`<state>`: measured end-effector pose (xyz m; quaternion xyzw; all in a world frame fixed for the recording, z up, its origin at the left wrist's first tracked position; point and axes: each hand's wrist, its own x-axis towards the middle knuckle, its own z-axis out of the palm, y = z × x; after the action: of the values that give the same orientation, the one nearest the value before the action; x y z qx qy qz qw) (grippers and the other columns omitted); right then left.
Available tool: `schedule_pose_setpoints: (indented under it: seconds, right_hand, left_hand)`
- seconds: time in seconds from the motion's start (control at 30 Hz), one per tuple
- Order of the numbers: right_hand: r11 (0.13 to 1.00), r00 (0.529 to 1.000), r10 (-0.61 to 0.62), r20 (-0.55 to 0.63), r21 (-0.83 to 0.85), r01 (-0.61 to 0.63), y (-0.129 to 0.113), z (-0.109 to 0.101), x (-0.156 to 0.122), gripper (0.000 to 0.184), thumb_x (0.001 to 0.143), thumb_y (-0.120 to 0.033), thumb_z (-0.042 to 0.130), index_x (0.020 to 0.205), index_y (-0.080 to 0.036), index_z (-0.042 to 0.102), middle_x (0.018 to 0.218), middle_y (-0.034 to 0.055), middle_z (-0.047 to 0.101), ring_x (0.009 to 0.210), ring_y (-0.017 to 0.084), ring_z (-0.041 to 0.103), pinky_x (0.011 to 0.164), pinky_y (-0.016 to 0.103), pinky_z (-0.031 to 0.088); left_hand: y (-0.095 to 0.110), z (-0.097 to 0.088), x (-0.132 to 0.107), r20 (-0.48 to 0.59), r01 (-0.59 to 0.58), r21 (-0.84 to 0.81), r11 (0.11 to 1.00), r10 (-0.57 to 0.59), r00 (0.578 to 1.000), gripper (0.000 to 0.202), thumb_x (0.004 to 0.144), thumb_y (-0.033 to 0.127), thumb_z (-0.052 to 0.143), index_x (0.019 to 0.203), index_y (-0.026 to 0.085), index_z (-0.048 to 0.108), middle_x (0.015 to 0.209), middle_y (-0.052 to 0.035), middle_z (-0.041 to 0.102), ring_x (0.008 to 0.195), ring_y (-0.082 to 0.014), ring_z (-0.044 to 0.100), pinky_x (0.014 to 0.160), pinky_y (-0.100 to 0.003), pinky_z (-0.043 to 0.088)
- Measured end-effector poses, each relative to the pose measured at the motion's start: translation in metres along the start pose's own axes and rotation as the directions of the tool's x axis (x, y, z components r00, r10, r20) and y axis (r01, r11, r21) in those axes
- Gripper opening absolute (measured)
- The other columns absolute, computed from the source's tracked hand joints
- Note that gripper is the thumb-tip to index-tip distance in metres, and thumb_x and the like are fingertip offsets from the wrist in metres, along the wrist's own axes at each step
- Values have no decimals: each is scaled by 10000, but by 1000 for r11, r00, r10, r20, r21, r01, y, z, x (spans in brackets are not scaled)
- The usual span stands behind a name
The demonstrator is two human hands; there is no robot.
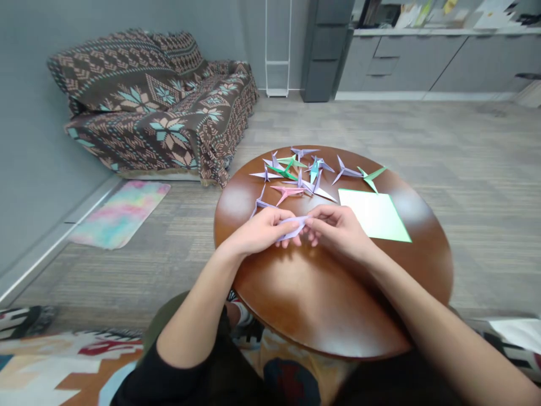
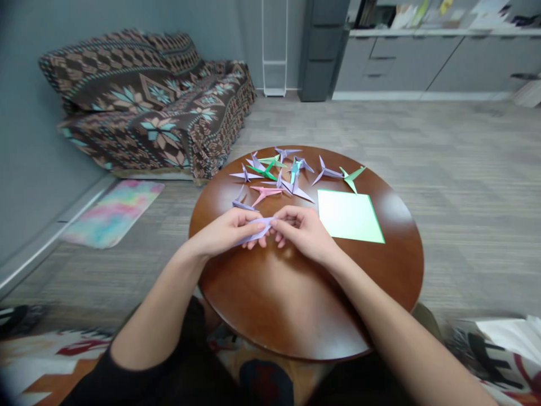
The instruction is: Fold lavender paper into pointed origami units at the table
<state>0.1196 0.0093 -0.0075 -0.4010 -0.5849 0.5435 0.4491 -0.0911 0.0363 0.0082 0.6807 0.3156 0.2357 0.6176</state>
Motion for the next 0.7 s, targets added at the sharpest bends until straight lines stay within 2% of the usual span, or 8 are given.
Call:
schedule_pose_setpoints:
  seconds: [0.2,0.47,0.57,0.7]
  right_hand:
    - [1000,1000,7,14,-21,-6,-1,0,-2,324,777,-449,870,796,-159,729,607,12,705,502,138,655,507,258,573]
    - [999,998,37,-42,20,-37,-2,1,-2,296,733,-364,888,669,-153,691,536,4,687,429,114,613,438,209,506]
    - [1000,997,14,-82,5,-14,-1,0,-1,310,732,-367,893,659,-155,680,541,3,684,430,108,602,435,208,502]
    - [999,995,-25,-92,-42,22,-1,0,0,306,744,-392,898,760,-146,717,613,12,716,480,113,637,482,220,543]
  left_hand:
    - [3,1,-1,19,-16,16,1000,16,1000,420,926,523,687,798,124,722,683,-35,705,549,-80,528,536,-201,403]
    - [0,6,2,29,-5,14,1000,5,1000,343,939,435,685,858,102,696,787,-63,751,569,-72,571,549,-191,437]
    - [-4,10,4,-38,19,-62,998,-21,999,346,908,455,725,888,118,651,801,-70,761,592,-91,640,576,-200,488]
    - [-8,12,7,-163,76,-141,987,-99,982,406,831,485,799,825,141,585,844,-87,766,721,-168,753,620,-251,584]
